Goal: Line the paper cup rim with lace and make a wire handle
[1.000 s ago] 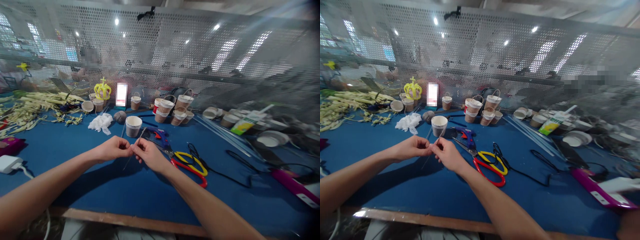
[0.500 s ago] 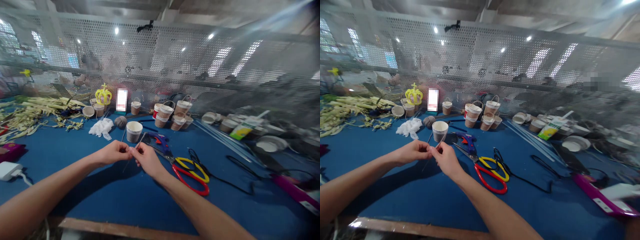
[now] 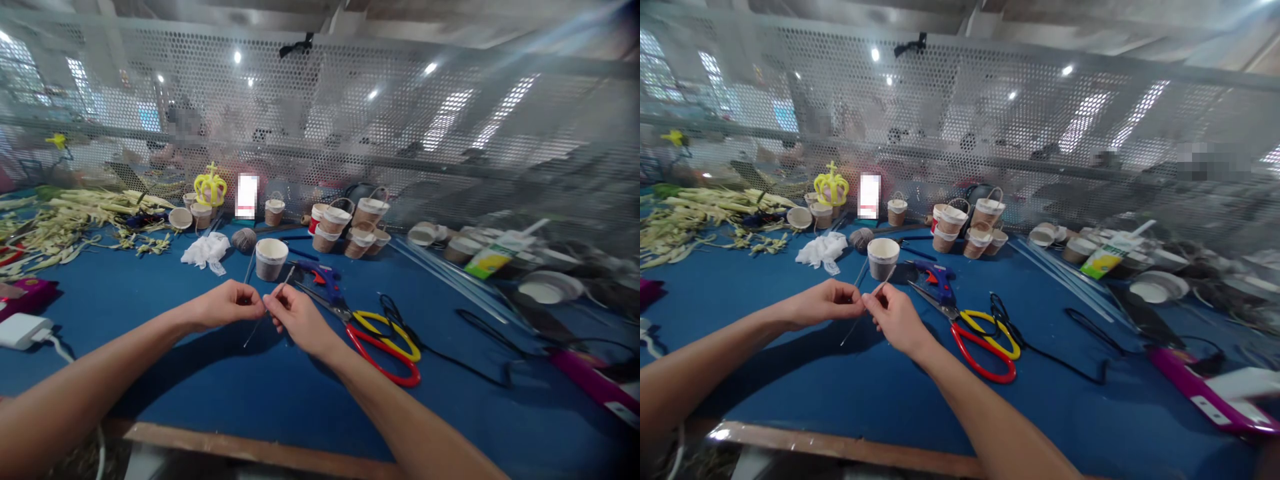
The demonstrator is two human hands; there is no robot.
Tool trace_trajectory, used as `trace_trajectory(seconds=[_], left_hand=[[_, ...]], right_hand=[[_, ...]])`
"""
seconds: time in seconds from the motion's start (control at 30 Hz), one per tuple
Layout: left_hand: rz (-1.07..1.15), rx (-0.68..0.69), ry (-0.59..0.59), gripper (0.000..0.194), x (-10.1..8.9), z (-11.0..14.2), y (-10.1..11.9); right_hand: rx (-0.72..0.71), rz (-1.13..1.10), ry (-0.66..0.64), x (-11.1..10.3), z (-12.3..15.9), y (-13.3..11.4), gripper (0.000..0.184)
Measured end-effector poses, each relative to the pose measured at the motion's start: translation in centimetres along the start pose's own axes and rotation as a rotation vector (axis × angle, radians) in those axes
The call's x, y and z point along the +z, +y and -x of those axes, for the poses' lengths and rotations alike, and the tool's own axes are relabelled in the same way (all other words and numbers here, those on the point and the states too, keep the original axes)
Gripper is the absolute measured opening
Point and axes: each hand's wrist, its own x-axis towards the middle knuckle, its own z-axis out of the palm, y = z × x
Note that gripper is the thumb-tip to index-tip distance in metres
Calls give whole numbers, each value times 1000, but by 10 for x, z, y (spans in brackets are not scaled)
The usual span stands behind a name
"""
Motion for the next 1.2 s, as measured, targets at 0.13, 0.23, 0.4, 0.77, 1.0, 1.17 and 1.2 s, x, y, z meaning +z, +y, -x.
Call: trace_trajectory(seconds=[0.13, 0.23, 0.4, 0.77, 1.0, 1.17, 1.2], left_hand=[[-54, 5, 28, 24, 2, -1, -2], [-32, -3, 41, 25, 4, -1, -3], [8, -25, 1, 29, 3, 0, -5], [-257, 115, -10, 24, -3, 1, 1], [-383, 108, 97, 19, 3, 2, -1], [-279, 78, 177, 22, 10, 0, -6], [-241, 65, 174, 22, 11, 0, -6]], right_hand=[[-11, 68, 10, 1, 1, 1, 20], [-23, 78, 18, 1, 2, 0, 20], [-36, -58, -74, 0, 3, -2, 17], [22, 9, -25, 3, 0, 2, 20], [16, 72, 14, 3, -1, 3, 21], [32, 67, 27, 4, -1, 4, 21], [33, 48, 18, 3, -1, 3, 21]])
